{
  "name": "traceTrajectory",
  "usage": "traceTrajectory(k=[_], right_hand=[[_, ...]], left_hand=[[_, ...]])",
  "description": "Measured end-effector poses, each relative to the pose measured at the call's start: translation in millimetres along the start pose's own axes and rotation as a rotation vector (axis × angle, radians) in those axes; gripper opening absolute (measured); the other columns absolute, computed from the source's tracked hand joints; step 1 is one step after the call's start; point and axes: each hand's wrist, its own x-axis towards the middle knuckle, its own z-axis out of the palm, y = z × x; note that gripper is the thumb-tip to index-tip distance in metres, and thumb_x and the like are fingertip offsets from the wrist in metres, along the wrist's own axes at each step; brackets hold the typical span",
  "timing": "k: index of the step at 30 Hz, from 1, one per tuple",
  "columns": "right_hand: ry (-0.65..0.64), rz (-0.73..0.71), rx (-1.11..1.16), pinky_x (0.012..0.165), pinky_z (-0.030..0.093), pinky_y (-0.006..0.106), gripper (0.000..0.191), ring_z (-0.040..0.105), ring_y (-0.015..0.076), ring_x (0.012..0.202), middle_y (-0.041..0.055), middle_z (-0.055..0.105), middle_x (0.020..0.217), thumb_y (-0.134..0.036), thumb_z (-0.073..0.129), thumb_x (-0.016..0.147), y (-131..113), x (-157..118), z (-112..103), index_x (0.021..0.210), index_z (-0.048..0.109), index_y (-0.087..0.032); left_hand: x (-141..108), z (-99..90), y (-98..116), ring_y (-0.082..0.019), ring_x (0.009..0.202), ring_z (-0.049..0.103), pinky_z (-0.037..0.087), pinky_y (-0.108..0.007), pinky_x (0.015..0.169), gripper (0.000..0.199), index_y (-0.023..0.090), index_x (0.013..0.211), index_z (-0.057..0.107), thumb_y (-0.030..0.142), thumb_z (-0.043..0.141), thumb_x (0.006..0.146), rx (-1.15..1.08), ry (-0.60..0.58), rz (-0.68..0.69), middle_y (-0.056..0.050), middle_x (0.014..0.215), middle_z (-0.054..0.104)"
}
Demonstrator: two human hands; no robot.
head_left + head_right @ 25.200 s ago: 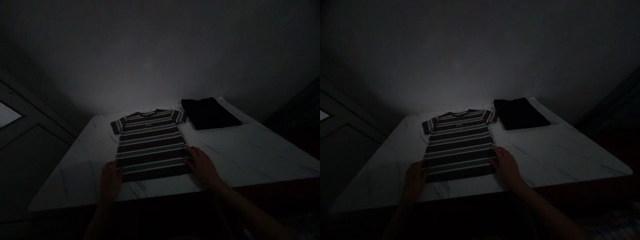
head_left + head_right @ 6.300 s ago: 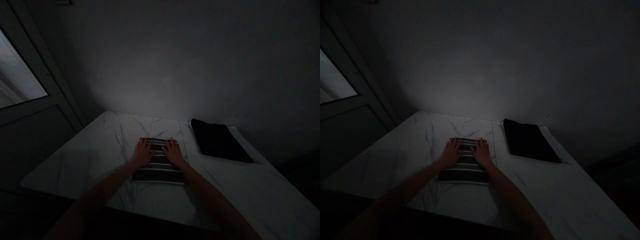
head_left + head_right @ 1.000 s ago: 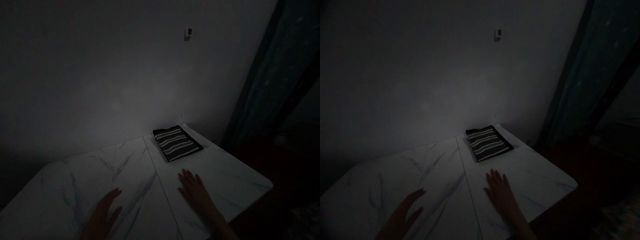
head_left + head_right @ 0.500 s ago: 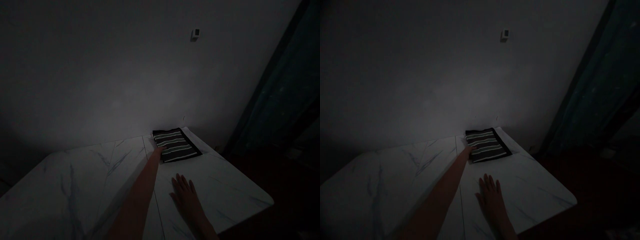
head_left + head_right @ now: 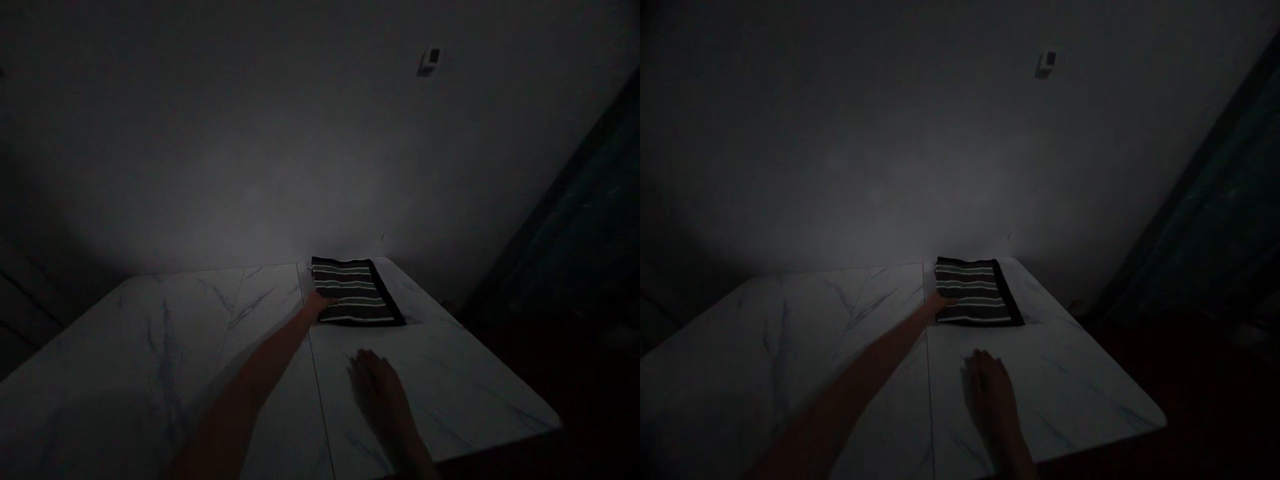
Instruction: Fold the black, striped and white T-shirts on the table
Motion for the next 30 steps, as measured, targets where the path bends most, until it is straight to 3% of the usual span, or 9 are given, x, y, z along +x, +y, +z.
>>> traceTrajectory(k=[3,7,9,12,15,17,21,25,30], right_hand=[[0.209,0.169,0.208,0.085,0.056,0.040,0.047,0.069,0.0271,0.098,0.0134,0.074,0.107,-0.051,0.034,0.099,-2.4,-6.8,-18.1,0.104,0.071,-0.022],[0.348,0.279,0.266,0.074,0.055,0.033,0.045,0.067,0.0265,0.094,0.0121,0.072,0.100,-0.055,0.042,0.095,-4.9,-12.2,-34.1,0.096,0.069,-0.019],[0.301,0.307,0.274,0.068,0.053,0.032,0.045,0.067,0.0267,0.091,0.0122,0.072,0.099,-0.056,0.043,0.092,-8.2,-9.6,-36.1,0.094,0.069,-0.019],[0.132,0.315,0.263,0.069,0.053,0.036,0.044,0.068,0.0277,0.086,0.0112,0.073,0.095,-0.058,0.046,0.086,-16.6,-1.8,-35.3,0.089,0.069,-0.021],[0.005,0.344,0.225,0.070,0.053,0.040,0.042,0.069,0.0297,0.081,0.0105,0.074,0.090,-0.060,0.048,0.082,-26.5,4.4,-35.0,0.086,0.069,-0.024],[-0.027,0.380,0.202,0.067,0.053,0.041,0.042,0.068,0.0306,0.077,0.0104,0.074,0.086,-0.063,0.049,0.080,-31.3,5.9,-36.1,0.086,0.068,-0.026],[-0.094,0.373,0.201,0.065,0.053,0.042,0.042,0.068,0.0315,0.079,0.0113,0.074,0.088,-0.064,0.053,0.076,-35.4,4.8,-39.4,0.085,0.069,-0.027],[-0.124,0.363,0.276,0.056,0.054,0.036,0.040,0.069,0.0284,0.077,0.0102,0.074,0.088,-0.062,0.055,0.076,-51.7,9.9,-39.5,0.087,0.070,-0.026],[-0.310,-0.023,0.366,0.053,0.054,0.030,0.031,0.069,0.0238,0.079,0.0075,0.074,0.093,-0.053,0.054,0.086,-127.8,37.6,-17.9,0.091,0.070,-0.026]], left_hand=[[-53.5,-46.7,4.0,-0.038,0.120,0.060,0.043,-0.053,0.107,0.086,0.012,0.122,0.065,0.043,0.094,0.047,0.027,0.051,-0.064,-0.019,0.125,0.068],[-163.6,-121.8,19.7,-0.035,0.118,0.063,0.047,-0.051,0.106,0.080,0.016,0.125,0.064,0.048,0.089,0.056,0.141,0.027,-0.156,-0.013,0.126,0.069],[-227.5,-154.7,28.1,-0.033,0.119,0.063,0.047,-0.049,0.107,0.073,0.019,0.128,0.063,0.050,0.084,0.064,0.223,0.058,-0.199,-0.011,0.128,0.069],[-318.2,-191.6,33.1,-0.035,0.119,0.063,0.048,-0.052,0.106,0.071,0.021,0.125,0.065,0.057,0.080,0.066,0.324,0.207,-0.286,-0.011,0.126,0.070],[-387.3,-211.8,28.2,-0.035,0.118,0.064,0.050,-0.052,0.103,0.071,0.022,0.123,0.067,0.062,0.077,0.065,0.339,0.350,-0.384,-0.010,0.124,0.070],[-416.6,-216.3,24.4,-0.034,0.117,0.065,0.052,-0.049,0.101,0.069,0.022,0.124,0.065,0.060,0.075,0.068,0.340,0.438,-0.428,-0.009,0.124,0.071],[-435.0,-217.2,26.8,-0.032,0.109,0.068,0.057,-0.045,0.093,0.069,0.024,0.128,0.060,0.057,0.074,0.070,0.493,0.579,-0.446,-0.009,0.121,0.071],[-416.2,-233.9,36.3,-0.027,0.096,0.069,0.058,-0.043,0.084,0.070,0.021,0.132,0.054,0.057,0.067,0.074,0.701,0.710,-0.289,-0.011,0.120,0.067],[-369.5,-266.2,44.8,-0.019,0.081,0.064,0.056,-0.036,0.074,0.056,0.019,0.120,0.057,0.044,0.068,0.071,0.779,0.700,-0.091,-0.006,0.102,0.065]])
